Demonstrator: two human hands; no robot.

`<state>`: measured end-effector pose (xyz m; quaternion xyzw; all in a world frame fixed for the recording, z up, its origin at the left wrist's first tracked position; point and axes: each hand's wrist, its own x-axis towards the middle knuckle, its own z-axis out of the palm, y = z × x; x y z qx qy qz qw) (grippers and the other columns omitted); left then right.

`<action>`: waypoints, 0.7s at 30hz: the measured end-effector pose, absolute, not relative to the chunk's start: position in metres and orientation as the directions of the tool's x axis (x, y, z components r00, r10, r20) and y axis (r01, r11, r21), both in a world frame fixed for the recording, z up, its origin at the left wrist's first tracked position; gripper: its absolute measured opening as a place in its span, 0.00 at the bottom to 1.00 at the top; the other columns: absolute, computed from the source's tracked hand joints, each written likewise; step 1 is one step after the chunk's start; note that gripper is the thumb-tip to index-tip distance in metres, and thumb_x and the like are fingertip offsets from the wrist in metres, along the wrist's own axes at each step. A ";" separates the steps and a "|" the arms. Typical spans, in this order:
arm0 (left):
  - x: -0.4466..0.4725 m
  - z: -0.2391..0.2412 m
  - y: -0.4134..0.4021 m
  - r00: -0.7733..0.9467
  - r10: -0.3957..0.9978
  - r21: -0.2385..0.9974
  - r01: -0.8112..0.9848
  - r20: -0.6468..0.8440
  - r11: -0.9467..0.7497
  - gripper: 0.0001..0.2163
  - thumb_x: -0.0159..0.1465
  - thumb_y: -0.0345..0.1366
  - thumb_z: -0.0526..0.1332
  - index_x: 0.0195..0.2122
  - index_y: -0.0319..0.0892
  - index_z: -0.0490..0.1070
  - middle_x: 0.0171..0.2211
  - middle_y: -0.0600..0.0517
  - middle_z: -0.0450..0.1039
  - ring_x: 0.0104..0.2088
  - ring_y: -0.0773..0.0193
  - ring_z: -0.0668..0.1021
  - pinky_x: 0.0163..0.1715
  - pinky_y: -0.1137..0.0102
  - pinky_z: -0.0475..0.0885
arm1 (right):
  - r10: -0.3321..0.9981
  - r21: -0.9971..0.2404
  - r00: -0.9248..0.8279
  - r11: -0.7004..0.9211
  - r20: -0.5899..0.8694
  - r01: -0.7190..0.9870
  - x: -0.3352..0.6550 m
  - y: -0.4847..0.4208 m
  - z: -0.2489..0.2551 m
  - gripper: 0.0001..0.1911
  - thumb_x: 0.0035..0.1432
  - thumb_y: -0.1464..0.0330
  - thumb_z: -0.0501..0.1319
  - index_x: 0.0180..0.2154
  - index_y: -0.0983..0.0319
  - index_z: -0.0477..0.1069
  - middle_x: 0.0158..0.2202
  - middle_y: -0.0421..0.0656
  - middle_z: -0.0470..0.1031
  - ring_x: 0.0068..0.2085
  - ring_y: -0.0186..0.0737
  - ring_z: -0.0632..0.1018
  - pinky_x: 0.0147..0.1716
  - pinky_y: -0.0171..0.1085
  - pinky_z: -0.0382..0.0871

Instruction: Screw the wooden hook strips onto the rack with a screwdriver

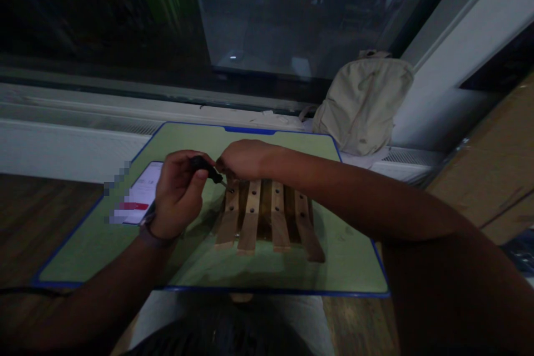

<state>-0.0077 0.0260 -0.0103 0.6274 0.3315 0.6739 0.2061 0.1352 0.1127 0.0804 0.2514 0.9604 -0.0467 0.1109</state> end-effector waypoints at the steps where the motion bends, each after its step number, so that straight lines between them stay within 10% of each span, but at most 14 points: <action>1: -0.008 -0.012 0.027 -0.121 0.699 0.709 0.148 0.705 -0.690 0.12 0.66 0.34 0.64 0.50 0.44 0.69 0.41 0.50 0.75 0.41 0.65 0.79 0.42 0.71 0.76 | 0.481 -0.051 -0.843 0.861 -0.238 0.506 0.135 0.113 0.081 0.13 0.59 0.68 0.60 0.42 0.63 0.81 0.38 0.51 0.84 0.35 0.43 0.80 0.27 0.36 0.57; 11: -0.009 -0.013 0.023 -0.093 0.727 0.728 0.198 0.680 -0.656 0.22 0.66 0.35 0.63 0.61 0.44 0.63 0.45 0.46 0.79 0.46 0.59 0.83 0.48 0.64 0.80 | 0.499 0.010 -0.808 0.852 -0.313 0.523 0.133 0.112 0.080 0.15 0.62 0.67 0.60 0.45 0.66 0.80 0.43 0.54 0.83 0.41 0.46 0.81 0.32 0.37 0.61; 21: -0.014 -0.012 0.033 -0.056 0.511 0.507 0.254 0.858 -0.824 0.20 0.57 0.28 0.71 0.50 0.48 0.73 0.40 0.52 0.74 0.41 0.65 0.78 0.38 0.72 0.77 | 0.410 -0.068 -0.866 0.893 -0.288 0.445 0.138 0.115 0.083 0.13 0.60 0.67 0.62 0.45 0.60 0.81 0.40 0.48 0.84 0.38 0.43 0.80 0.31 0.37 0.59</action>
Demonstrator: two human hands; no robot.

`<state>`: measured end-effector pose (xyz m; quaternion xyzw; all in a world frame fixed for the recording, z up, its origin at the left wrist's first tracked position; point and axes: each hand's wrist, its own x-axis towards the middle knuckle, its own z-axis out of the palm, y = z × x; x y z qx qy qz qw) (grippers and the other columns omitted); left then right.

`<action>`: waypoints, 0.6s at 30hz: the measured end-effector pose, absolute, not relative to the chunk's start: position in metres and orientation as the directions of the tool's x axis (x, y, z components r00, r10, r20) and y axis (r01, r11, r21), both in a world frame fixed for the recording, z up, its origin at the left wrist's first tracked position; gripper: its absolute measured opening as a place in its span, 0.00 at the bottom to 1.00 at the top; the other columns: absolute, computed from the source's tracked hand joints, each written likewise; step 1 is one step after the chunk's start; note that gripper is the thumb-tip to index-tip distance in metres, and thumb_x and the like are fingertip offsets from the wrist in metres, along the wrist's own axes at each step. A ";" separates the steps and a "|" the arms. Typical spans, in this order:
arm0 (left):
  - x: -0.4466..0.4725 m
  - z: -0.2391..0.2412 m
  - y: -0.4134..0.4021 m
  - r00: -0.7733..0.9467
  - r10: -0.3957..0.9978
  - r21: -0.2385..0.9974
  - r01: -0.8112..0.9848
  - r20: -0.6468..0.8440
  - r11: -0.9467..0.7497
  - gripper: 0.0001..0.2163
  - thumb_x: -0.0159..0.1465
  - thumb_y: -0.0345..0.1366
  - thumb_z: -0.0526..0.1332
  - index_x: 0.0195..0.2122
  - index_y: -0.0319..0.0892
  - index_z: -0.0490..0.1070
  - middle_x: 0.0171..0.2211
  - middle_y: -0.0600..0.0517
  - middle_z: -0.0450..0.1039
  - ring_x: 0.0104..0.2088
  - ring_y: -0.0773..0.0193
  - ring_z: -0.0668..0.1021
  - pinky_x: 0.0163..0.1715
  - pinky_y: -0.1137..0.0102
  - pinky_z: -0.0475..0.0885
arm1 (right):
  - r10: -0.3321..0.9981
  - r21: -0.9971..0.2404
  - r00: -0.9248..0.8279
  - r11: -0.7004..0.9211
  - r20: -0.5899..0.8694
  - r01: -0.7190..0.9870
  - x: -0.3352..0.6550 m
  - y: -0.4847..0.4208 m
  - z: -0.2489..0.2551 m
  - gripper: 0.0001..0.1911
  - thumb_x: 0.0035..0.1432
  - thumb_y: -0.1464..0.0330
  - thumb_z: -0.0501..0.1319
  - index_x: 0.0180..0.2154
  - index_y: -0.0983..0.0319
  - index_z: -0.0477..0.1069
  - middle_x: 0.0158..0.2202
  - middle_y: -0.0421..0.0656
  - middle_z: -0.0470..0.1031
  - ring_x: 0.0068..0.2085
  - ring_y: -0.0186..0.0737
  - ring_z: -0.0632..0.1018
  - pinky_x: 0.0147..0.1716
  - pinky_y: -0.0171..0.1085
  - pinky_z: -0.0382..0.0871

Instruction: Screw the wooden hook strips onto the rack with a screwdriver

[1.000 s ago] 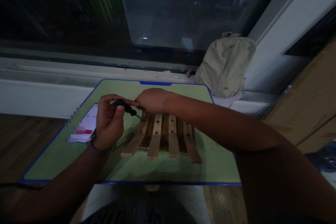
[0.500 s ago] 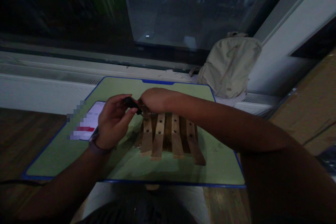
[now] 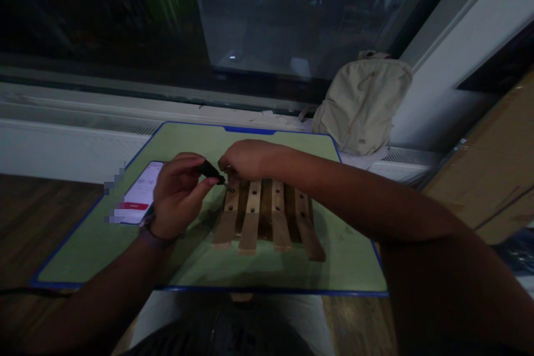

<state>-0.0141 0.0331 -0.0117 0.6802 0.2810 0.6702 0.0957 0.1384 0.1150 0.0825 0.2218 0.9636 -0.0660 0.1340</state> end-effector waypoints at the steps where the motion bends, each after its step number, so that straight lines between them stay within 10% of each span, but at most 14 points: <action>1: -0.013 -0.011 0.033 -0.071 0.514 0.513 0.257 0.855 -0.819 0.20 0.58 0.27 0.70 0.51 0.49 0.73 0.40 0.52 0.74 0.40 0.67 0.78 0.38 0.73 0.76 | 0.417 -0.056 -0.863 0.892 -0.286 0.449 0.139 0.115 0.082 0.13 0.60 0.67 0.62 0.45 0.60 0.81 0.40 0.48 0.84 0.38 0.43 0.80 0.31 0.37 0.59; 18: -0.014 -0.014 0.032 -0.065 0.523 0.513 0.326 0.850 -0.794 0.19 0.60 0.30 0.70 0.52 0.49 0.73 0.40 0.53 0.74 0.39 0.67 0.78 0.38 0.72 0.77 | 0.445 -0.042 -0.847 0.878 -0.289 0.476 0.140 0.115 0.079 0.12 0.61 0.67 0.62 0.44 0.61 0.81 0.40 0.48 0.84 0.37 0.42 0.79 0.30 0.37 0.58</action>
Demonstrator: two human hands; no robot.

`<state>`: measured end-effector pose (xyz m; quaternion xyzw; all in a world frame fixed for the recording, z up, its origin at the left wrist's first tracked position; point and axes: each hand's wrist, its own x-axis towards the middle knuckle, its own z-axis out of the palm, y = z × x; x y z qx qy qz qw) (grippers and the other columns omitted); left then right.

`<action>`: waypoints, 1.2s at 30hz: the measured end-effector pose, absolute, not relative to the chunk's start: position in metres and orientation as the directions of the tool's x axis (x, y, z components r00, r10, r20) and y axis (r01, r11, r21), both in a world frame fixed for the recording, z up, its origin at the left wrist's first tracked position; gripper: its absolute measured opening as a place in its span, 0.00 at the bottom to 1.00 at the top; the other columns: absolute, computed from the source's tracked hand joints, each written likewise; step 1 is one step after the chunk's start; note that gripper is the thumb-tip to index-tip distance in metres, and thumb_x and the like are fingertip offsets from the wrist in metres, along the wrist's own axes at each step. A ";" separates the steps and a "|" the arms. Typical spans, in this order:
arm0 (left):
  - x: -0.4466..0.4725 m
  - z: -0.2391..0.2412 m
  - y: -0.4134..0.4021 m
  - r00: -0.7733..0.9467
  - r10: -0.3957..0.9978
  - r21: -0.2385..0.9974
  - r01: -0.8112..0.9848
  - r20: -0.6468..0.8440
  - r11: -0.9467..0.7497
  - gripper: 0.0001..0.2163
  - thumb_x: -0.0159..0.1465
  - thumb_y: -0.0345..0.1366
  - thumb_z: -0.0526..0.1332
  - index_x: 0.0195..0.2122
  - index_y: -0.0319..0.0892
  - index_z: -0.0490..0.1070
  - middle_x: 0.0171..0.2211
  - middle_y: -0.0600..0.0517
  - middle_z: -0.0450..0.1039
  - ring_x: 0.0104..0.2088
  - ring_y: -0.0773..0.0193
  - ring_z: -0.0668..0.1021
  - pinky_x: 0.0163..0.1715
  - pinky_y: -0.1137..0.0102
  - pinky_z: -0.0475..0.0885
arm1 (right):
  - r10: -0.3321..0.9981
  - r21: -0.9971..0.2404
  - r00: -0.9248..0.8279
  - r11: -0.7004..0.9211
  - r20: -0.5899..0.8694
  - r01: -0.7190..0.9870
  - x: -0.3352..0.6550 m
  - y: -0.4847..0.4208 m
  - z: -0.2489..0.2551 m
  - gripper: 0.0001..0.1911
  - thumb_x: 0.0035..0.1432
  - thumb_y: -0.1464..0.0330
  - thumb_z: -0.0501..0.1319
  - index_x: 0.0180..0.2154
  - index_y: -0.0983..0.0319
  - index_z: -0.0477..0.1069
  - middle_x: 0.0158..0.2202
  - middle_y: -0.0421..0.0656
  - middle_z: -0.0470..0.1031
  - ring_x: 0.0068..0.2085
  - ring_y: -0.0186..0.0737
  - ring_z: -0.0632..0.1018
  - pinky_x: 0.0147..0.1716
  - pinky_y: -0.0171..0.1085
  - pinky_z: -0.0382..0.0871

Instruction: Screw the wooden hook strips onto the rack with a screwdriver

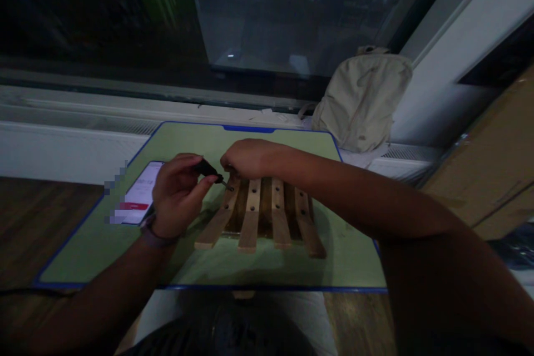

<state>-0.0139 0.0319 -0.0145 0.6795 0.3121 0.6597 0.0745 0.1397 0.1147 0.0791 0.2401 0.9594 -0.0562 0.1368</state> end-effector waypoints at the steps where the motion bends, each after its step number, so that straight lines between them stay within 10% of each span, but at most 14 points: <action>1: -0.013 -0.016 0.030 -0.068 0.554 0.545 0.314 0.830 -0.777 0.19 0.61 0.30 0.68 0.53 0.49 0.72 0.41 0.52 0.74 0.40 0.67 0.79 0.39 0.72 0.77 | 0.452 -0.032 -0.844 0.876 -0.289 0.481 0.139 0.114 0.078 0.13 0.61 0.67 0.61 0.45 0.61 0.81 0.41 0.49 0.84 0.38 0.43 0.79 0.30 0.37 0.58; 22: -0.017 -0.028 0.035 -0.068 0.603 0.600 0.239 0.795 -0.764 0.18 0.64 0.32 0.65 0.55 0.49 0.70 0.47 0.48 0.73 0.47 0.63 0.79 0.45 0.67 0.78 | 0.519 0.034 -0.798 0.844 -0.306 0.535 0.138 0.105 0.078 0.16 0.62 0.63 0.60 0.47 0.63 0.80 0.42 0.52 0.83 0.39 0.46 0.81 0.32 0.38 0.62; 36: -0.017 -0.033 0.040 -0.081 0.559 0.549 0.351 0.825 -0.759 0.17 0.63 0.34 0.66 0.54 0.48 0.72 0.43 0.49 0.75 0.42 0.64 0.80 0.40 0.70 0.78 | 0.459 -0.106 -0.888 0.884 0.029 0.454 0.156 0.098 0.070 0.15 0.58 0.72 0.63 0.48 0.64 0.77 0.44 0.50 0.80 0.43 0.45 0.79 0.38 0.36 0.65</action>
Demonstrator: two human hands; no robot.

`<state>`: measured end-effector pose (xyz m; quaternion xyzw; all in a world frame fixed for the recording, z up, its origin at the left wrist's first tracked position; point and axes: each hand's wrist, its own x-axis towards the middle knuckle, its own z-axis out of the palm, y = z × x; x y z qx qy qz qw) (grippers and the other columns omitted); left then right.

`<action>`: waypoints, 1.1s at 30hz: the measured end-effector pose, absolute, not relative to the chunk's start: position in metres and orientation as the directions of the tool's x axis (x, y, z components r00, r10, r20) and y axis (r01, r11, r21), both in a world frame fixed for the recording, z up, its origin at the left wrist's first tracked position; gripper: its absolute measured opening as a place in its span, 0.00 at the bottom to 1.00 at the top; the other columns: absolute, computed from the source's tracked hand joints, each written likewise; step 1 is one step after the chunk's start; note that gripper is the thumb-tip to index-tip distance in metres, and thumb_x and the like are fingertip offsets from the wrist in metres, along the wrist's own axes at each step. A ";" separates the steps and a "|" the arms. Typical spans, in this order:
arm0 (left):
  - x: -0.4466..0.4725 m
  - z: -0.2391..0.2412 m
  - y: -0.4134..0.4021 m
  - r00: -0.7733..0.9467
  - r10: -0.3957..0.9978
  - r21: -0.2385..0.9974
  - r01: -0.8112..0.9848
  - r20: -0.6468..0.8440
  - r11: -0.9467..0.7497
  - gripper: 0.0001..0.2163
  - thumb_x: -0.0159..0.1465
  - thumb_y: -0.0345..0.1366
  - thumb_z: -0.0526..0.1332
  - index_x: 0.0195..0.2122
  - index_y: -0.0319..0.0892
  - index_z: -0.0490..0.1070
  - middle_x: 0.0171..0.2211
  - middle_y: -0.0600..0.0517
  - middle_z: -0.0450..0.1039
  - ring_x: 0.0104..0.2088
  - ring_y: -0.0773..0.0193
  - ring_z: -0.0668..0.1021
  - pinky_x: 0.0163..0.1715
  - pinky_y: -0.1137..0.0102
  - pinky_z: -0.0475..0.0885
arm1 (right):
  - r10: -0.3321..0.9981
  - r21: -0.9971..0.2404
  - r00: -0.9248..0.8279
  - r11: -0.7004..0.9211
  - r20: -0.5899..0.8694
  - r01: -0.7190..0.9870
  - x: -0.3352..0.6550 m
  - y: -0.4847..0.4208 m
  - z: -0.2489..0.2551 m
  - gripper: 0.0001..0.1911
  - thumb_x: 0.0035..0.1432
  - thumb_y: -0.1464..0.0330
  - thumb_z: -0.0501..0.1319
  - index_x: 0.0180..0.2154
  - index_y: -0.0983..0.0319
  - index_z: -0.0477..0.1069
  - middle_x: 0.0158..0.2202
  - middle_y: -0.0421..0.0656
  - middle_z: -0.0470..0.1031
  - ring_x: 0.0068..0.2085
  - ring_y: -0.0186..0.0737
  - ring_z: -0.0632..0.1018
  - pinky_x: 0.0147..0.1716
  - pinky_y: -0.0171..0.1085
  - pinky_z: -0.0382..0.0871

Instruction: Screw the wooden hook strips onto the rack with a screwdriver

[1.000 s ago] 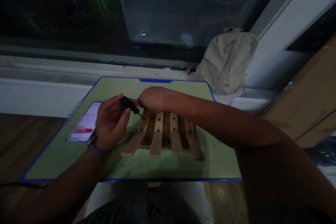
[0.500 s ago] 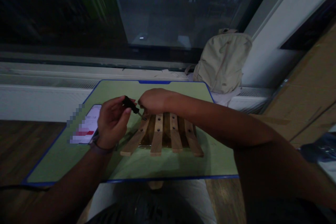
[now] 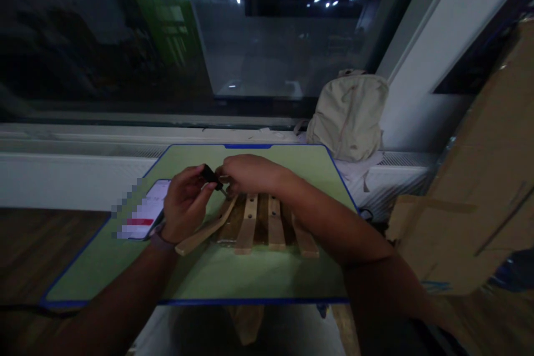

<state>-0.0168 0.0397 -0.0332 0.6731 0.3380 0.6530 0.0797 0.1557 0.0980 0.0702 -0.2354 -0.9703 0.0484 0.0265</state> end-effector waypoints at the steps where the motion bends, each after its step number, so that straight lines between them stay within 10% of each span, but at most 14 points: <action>1: -0.017 -0.033 0.039 -0.078 0.545 0.534 0.360 0.835 -0.765 0.17 0.63 0.33 0.66 0.54 0.48 0.72 0.43 0.49 0.75 0.42 0.64 0.80 0.40 0.70 0.78 | 0.450 -0.108 -0.892 0.890 0.045 0.444 0.156 0.098 0.069 0.14 0.59 0.73 0.63 0.47 0.64 0.77 0.44 0.50 0.80 0.42 0.44 0.78 0.38 0.36 0.65; 33: -0.005 -0.025 0.033 -0.089 0.567 0.564 0.313 0.819 -0.764 0.23 0.66 0.33 0.64 0.62 0.50 0.65 0.46 0.48 0.78 0.44 0.61 0.83 0.44 0.65 0.81 | 0.429 -0.233 -0.903 0.875 -0.032 0.424 0.167 0.098 0.070 0.14 0.63 0.72 0.57 0.43 0.62 0.82 0.42 0.49 0.84 0.39 0.42 0.80 0.36 0.36 0.63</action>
